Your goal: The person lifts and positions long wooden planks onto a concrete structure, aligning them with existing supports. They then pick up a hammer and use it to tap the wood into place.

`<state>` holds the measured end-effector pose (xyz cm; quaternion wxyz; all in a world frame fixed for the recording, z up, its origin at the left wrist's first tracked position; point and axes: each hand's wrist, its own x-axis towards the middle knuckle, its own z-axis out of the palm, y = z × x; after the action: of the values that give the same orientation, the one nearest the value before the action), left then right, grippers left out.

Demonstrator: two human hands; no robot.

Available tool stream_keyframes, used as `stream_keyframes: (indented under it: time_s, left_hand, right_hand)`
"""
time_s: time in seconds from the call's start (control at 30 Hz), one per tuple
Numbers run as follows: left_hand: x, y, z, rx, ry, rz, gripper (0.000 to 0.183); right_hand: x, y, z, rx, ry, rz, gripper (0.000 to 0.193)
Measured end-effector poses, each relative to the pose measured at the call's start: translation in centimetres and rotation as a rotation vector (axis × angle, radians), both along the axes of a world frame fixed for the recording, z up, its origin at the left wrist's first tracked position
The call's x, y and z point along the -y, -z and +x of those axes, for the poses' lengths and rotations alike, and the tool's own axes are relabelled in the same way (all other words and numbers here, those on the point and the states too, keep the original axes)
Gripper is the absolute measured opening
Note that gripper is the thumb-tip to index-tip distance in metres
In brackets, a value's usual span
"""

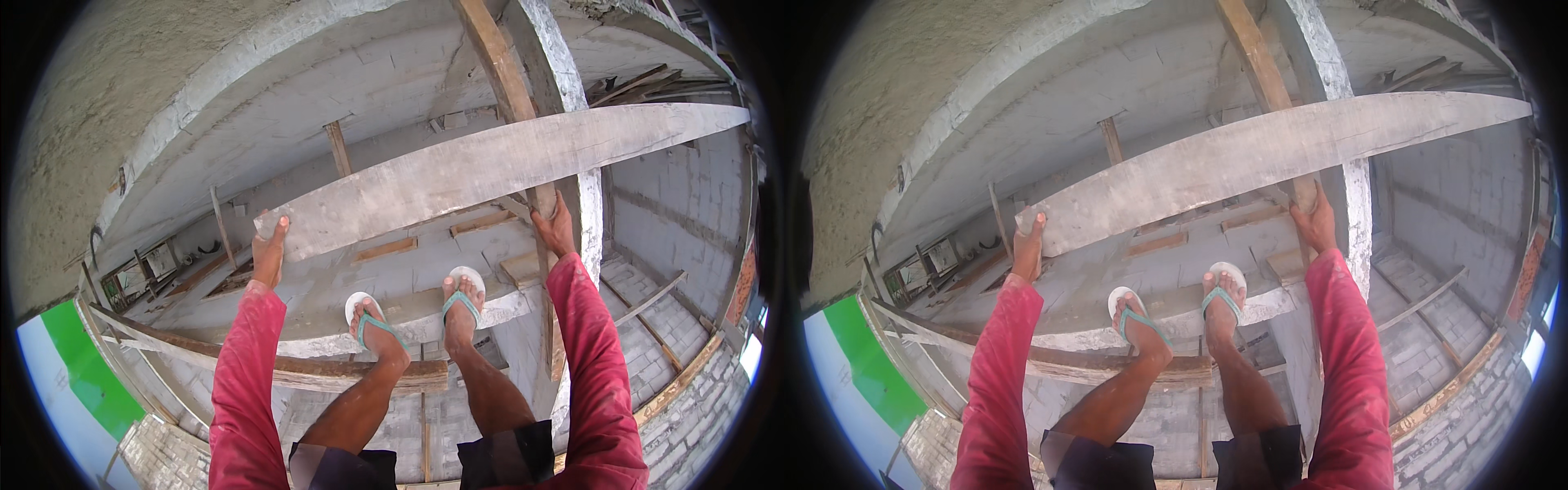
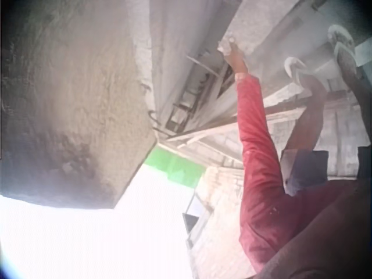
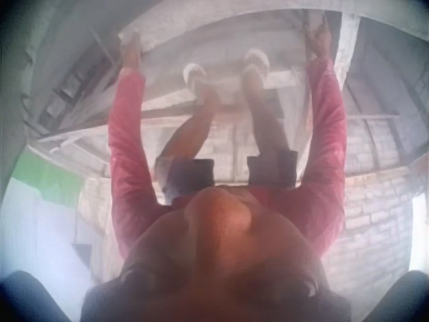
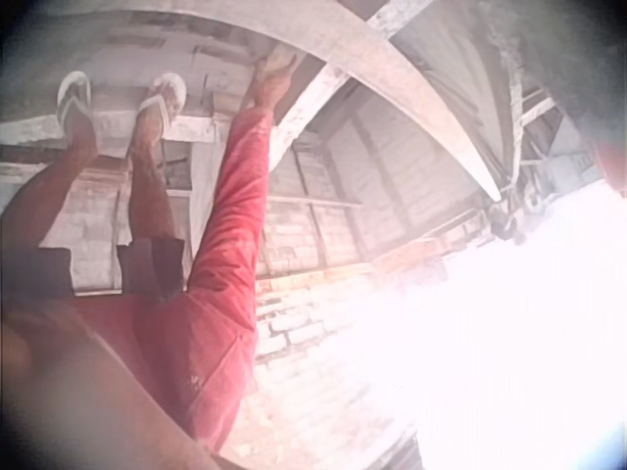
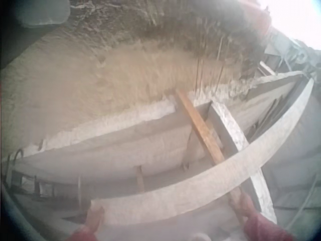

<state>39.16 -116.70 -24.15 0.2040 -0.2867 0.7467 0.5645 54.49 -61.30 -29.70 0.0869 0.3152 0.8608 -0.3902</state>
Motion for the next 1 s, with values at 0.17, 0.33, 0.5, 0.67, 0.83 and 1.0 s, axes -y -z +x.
stream_keyframes:
  time_s: [0.17, 0.33, 0.5, 0.67, 0.83, 1.0]
  left_hand:
    - [-0.5, -2.2, 0.8, 0.004, 0.04, -0.002, 0.09]
    - [-1.3, -7.1, 1.5, 0.025, 0.054, -0.036, 0.088]
    - [-1.2, -8.5, 1.6, -0.003, 0.07, -0.034, 0.09]
    - [-0.4, -7.1, 1.2, 0.001, 0.077, -0.022, 0.094]
    - [-0.6, -6.1, 0.8, 0.046, 0.106, 0.0, 0.099]
    - [0.2, -2.8, 0.9, 0.074, 0.088, 0.006, 0.1]
  right_hand:
    - [0.9, -1.8, 0.7, -0.024, 0.023, -0.013, 0.075]
    - [2.8, -3.9, 2.9, -0.04, 0.076, -0.007, 0.073]
    - [6.9, -5.5, 3.7, -0.019, 0.065, -0.077, 0.074]
    - [12.0, -4.2, 3.1, 0.009, 0.0, -0.114, 0.075]
    - [15.4, -2.3, 0.5, 0.011, -0.067, -0.09, 0.076]
    - [16.9, 0.9, -1.8, -0.015, -0.191, 0.033, 0.074]
